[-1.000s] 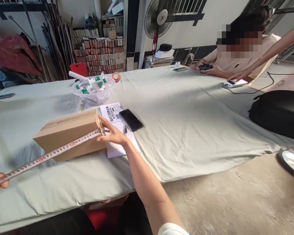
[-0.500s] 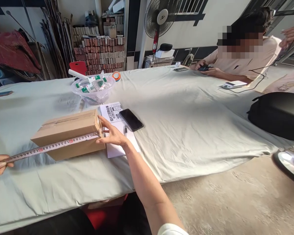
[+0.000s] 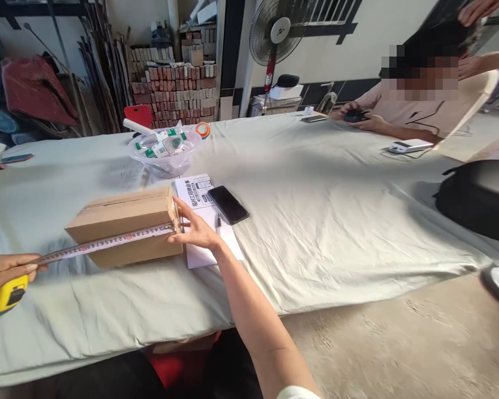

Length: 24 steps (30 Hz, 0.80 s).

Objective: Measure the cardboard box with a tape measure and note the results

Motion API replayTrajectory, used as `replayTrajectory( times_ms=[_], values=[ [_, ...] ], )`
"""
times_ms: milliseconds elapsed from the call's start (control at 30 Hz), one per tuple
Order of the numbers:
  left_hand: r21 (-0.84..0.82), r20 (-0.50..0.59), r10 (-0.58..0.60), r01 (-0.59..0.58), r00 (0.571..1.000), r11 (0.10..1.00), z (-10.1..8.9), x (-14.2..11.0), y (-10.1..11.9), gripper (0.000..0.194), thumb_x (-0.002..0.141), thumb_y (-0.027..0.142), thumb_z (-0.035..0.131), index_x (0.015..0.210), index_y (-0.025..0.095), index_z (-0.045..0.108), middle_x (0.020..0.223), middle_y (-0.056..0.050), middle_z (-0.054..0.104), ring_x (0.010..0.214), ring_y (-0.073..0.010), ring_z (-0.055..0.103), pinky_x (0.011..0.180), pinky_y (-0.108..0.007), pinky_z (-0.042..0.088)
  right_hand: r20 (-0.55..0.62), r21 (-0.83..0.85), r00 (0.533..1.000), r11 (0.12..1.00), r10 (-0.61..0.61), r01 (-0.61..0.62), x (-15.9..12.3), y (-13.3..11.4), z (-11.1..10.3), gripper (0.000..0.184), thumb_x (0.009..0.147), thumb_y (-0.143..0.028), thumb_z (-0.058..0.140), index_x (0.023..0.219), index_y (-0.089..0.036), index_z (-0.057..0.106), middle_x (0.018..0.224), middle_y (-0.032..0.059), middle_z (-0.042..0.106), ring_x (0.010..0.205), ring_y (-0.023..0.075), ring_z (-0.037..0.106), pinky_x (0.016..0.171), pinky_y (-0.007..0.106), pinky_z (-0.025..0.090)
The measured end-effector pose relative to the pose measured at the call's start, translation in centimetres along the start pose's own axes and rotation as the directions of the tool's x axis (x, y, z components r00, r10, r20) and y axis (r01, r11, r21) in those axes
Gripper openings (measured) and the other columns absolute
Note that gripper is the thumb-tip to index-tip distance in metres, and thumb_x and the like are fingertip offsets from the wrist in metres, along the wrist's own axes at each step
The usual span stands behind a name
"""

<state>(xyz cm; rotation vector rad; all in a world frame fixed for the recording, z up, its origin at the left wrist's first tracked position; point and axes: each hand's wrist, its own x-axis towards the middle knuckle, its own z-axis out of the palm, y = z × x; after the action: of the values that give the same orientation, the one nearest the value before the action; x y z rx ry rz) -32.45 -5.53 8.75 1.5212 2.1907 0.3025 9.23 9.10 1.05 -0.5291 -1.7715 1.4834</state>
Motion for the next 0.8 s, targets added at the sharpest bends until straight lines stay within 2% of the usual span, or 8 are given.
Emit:
replayTrajectory(
  times_ms=[100, 200, 300, 367, 467, 600, 700, 800],
  values=[
    [-0.076, 0.289, -0.007, 0.03, 0.957, 0.997, -0.6, -0.8, 1.1, 0.045, 0.075, 0.052, 0.054, 0.098, 0.015, 0.066, 0.069, 0.002, 0.063, 0.062, -0.0167, 0.054, 0.058, -0.02, 0.036, -0.03, 0.053, 0.999, 0.998, 0.031, -0.03, 0.1, 0.4, 0.2, 0.106, 0.069, -0.045, 0.082, 0.154, -0.035, 0.019, 0.145, 0.0097, 0.049, 0.137, 0.0308, 0.04, 0.107, 0.049, 0.039],
    [-0.194, 0.405, -0.004, 0.09, 0.914, 0.977, 0.0, -2.5, 1.8, 0.046, 0.074, 0.054, 0.061, 0.098, 0.015, 0.067, 0.07, 0.002, 0.063, 0.061, -0.0158, 0.052, 0.057, -0.02, 0.038, -0.094, 0.081, 0.995, 0.996, 0.043, -0.035, 0.2, 0.9, 0.4, 0.102, 0.074, -0.045, 0.079, 0.155, -0.033, 0.019, 0.143, 0.0097, 0.051, 0.136, 0.0296, 0.042, 0.107, 0.048, 0.039],
    [-0.389, 0.401, -0.005, 0.175, 0.916, 0.904, 2.5, -5.2, 2.4, 0.045, 0.073, 0.056, 0.066, 0.094, 0.016, 0.067, 0.067, 0.002, 0.062, 0.055, -0.0137, 0.049, 0.053, -0.021, 0.037, -0.153, 0.105, 0.986, 0.993, 0.065, -0.049, 0.2, 1.3, 0.7, 0.103, 0.075, -0.046, 0.078, 0.156, -0.033, 0.015, 0.14, 0.0087, 0.054, 0.133, 0.0287, 0.046, 0.109, 0.049, 0.038],
    [-0.564, 0.321, -0.006, 0.197, 0.947, 0.802, 4.9, -7.2, 3.3, 0.043, 0.075, 0.057, 0.067, 0.092, 0.017, 0.067, 0.068, 0.001, 0.063, 0.051, -0.0128, 0.049, 0.05, -0.021, 0.037, -0.188, 0.129, 0.978, 0.99, 0.087, -0.063, 0.3, 1.4, 1.0, 0.105, 0.075, -0.048, 0.077, 0.156, -0.034, 0.012, 0.134, 0.0081, 0.058, 0.128, 0.0281, 0.051, 0.109, 0.05, 0.038],
    [-0.739, 0.373, 0.024, 0.282, 0.927, 0.612, 8.9, -9.9, 5.3, 0.042, 0.074, 0.056, 0.071, 0.091, 0.018, 0.066, 0.072, -0.002, 0.063, 0.057, -0.0157, 0.055, 0.054, -0.025, 0.044, -0.22, 0.195, 0.967, 0.977, 0.127, -0.084, 0.5, 1.3, 1.5, 0.104, 0.075, -0.054, 0.075, 0.155, -0.035, 0.012, 0.126, 0.0072, 0.063, 0.121, 0.0279, 0.057, 0.101, 0.049, 0.046],
    [-0.852, 0.385, 0.085, 0.319, 0.919, 0.416, 13.5, -12.1, 8.2, 0.037, 0.077, 0.051, 0.071, 0.091, 0.017, 0.064, 0.068, -0.002, 0.062, 0.056, -0.0131, 0.052, 0.053, -0.023, 0.042, -0.221, 0.276, 0.957, 0.953, 0.19, -0.126, 0.6, 1.1, 1.8, 0.096, 0.074, -0.06, 0.071, 0.152, -0.037, 0.021, 0.121, 0.0061, 0.065, 0.113, 0.0274, 0.062, 0.086, 0.041, 0.055],
    [-0.884, 0.364, 0.121, 0.302, 0.923, 0.358, 15.5, -12.6, 9.5, 0.033, 0.081, 0.049, 0.067, 0.091, 0.018, 0.063, 0.068, -0.002, 0.061, 0.057, -0.0122, 0.051, 0.053, -0.023, 0.04, -0.224, 0.301, 0.952, 0.944, 0.209, -0.136, 0.6, 0.9, 1.7, 0.089, 0.075, -0.061, 0.07, 0.15, -0.037, 0.027, 0.119, 0.0057, 0.066, 0.114, 0.0273, 0.062, 0.085, 0.04, 0.055],
    [-0.885, 0.333, 0.111, 0.269, 0.937, 0.38, 16.4, -12.8, 9.9, 0.033, 0.084, 0.05, 0.064, 0.092, 0.018, 0.064, 0.071, -0.003, 0.062, 0.058, -0.0121, 0.051, 0.054, -0.023, 0.04, -0.222, 0.312, 0.949, 0.939, 0.222, -0.147, 0.6, 0.7, 1.5, 0.088, 0.075, -0.062, 0.07, 0.149, -0.036, 0.029, 0.118, 0.0062, 0.066, 0.114, 0.028, 0.062, 0.083, 0.04, 0.056]
  ],
)
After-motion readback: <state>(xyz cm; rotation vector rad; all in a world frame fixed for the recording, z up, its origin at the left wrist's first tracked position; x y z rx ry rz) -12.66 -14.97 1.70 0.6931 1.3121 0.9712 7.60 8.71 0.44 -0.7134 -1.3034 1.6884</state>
